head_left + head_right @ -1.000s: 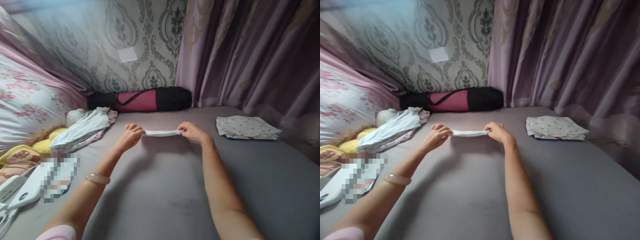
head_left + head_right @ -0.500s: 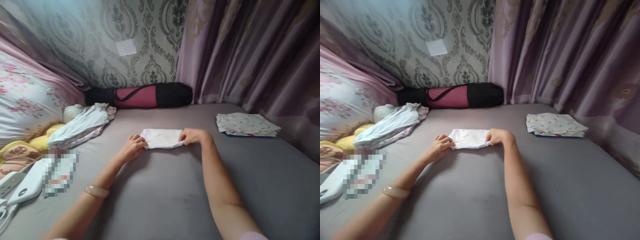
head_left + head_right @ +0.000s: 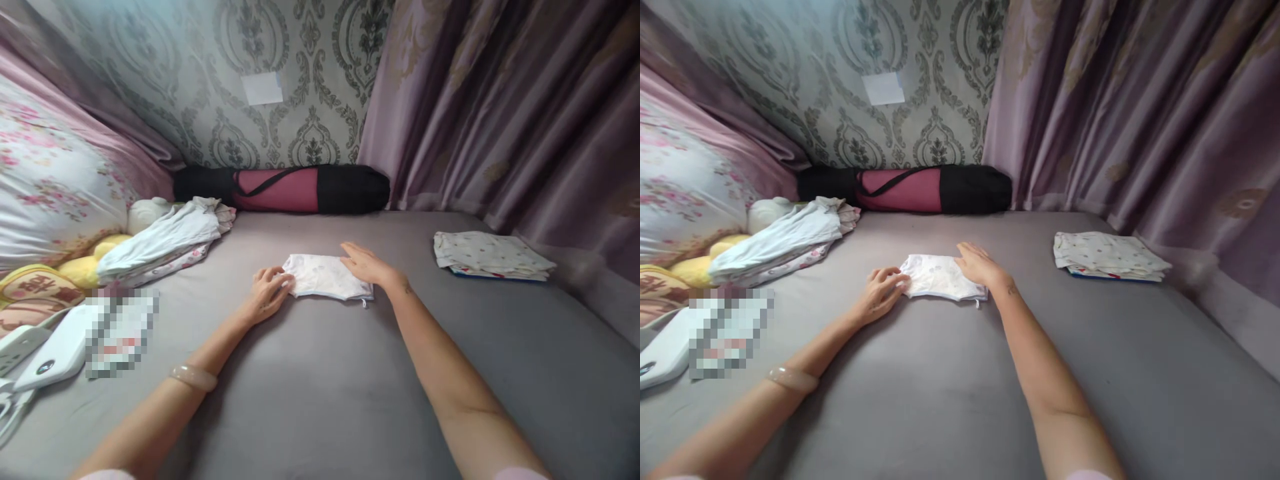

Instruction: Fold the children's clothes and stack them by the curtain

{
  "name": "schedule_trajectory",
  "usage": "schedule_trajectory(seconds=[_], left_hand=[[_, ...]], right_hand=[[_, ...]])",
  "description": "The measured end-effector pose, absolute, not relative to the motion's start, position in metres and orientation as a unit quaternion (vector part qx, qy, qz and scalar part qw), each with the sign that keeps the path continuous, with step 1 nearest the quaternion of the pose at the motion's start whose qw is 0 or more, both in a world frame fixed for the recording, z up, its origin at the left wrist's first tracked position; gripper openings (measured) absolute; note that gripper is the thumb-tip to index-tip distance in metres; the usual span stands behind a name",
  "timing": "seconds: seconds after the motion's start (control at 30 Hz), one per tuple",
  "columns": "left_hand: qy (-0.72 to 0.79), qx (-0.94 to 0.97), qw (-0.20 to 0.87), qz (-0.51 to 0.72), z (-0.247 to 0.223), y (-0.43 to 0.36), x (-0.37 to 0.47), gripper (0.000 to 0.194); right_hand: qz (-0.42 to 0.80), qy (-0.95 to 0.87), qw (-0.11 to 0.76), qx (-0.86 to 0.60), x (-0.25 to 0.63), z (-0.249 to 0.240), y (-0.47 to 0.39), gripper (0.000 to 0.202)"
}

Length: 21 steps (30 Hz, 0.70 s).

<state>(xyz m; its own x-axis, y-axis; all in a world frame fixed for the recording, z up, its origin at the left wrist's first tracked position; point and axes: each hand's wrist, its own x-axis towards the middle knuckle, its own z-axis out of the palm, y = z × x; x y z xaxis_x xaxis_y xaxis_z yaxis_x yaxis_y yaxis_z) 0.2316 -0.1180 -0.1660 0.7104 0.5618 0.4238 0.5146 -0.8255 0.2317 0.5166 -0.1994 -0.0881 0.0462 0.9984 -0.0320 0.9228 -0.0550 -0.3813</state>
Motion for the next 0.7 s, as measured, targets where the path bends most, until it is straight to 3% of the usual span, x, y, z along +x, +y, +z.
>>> schedule_trajectory(seconds=[0.23, 0.43, 0.7], left_hand=[[0.300, 0.918, 0.052, 0.254, -0.175, -0.118, 0.231, 0.033], [0.316, 0.910, 0.074, 0.257, -0.177, -0.118, 0.230, 0.034], [0.317, 0.900, 0.095, 0.284, -0.176, -0.120, 0.232, 0.032]], right_hand=[[0.072, -0.745, 0.085, -0.658, 0.501, -0.123, -0.214, 0.060], [0.099, -0.740, 0.046, -0.664, 0.512, -0.148, -0.212, 0.059], [0.109, -0.733, 0.026, -0.671, 0.504, -0.133, -0.203, 0.058]])
